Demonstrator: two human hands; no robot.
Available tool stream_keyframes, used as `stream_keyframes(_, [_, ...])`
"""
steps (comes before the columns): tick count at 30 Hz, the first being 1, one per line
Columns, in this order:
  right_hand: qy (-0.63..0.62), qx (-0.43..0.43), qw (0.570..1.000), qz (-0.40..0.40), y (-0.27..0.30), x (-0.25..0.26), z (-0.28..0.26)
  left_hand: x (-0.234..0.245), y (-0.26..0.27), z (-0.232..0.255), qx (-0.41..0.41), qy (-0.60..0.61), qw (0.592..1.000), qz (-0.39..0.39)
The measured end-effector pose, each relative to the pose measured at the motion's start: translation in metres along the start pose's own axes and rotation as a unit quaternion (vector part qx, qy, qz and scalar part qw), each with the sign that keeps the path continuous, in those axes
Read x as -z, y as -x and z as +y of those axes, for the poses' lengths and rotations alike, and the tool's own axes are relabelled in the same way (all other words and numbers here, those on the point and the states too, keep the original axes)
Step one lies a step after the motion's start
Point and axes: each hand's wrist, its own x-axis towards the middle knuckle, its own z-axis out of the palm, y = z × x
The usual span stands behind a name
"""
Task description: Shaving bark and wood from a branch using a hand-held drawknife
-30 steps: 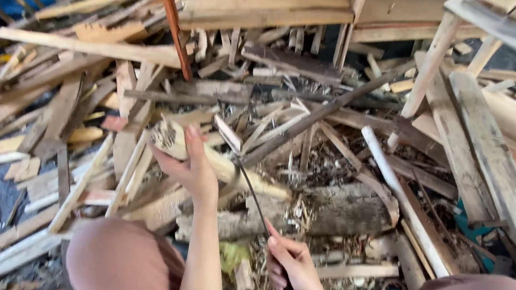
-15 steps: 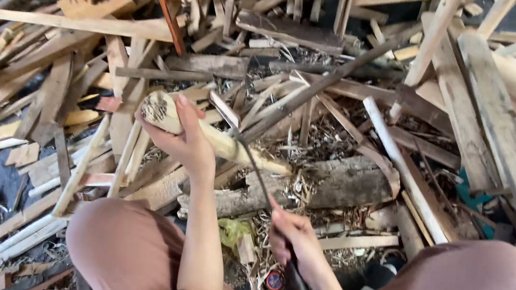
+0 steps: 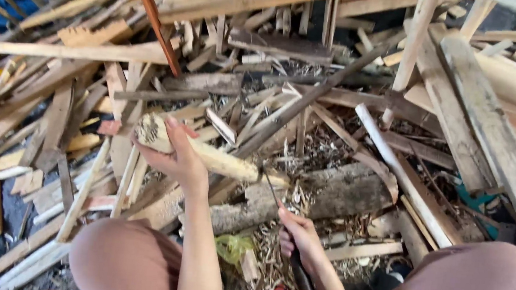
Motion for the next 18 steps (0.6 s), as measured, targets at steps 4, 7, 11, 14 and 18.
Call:
stream_keyframes(4, [0.037,0.043,0.996,-0.073,0.03,-0.025,-0.002,-0.005,-0.003,0.005,0.007,-0.006,1.0,0.005])
stream_keyframes(7, [0.001,0.048,0.993,-0.108,0.035,-0.022,-0.002,-0.001,0.005,0.006,0.014,-0.019,1.0,-0.007])
stream_keyframes(11, [0.016,0.041,0.999,0.002,-0.01,0.013,0.007,-0.012,-0.005,0.008,-0.019,-0.022,1.0,-0.002])
stream_keyframes(14, [0.031,0.047,0.998,-0.023,0.029,-0.028,-0.012,-0.012,-0.009,0.003,-0.013,-0.013,1.0,-0.001])
stream_keyframes(18, [0.003,0.087,0.989,-0.116,-0.001,-0.006,-0.003,-0.008,-0.002,-0.008,0.053,0.047,0.997,0.007])
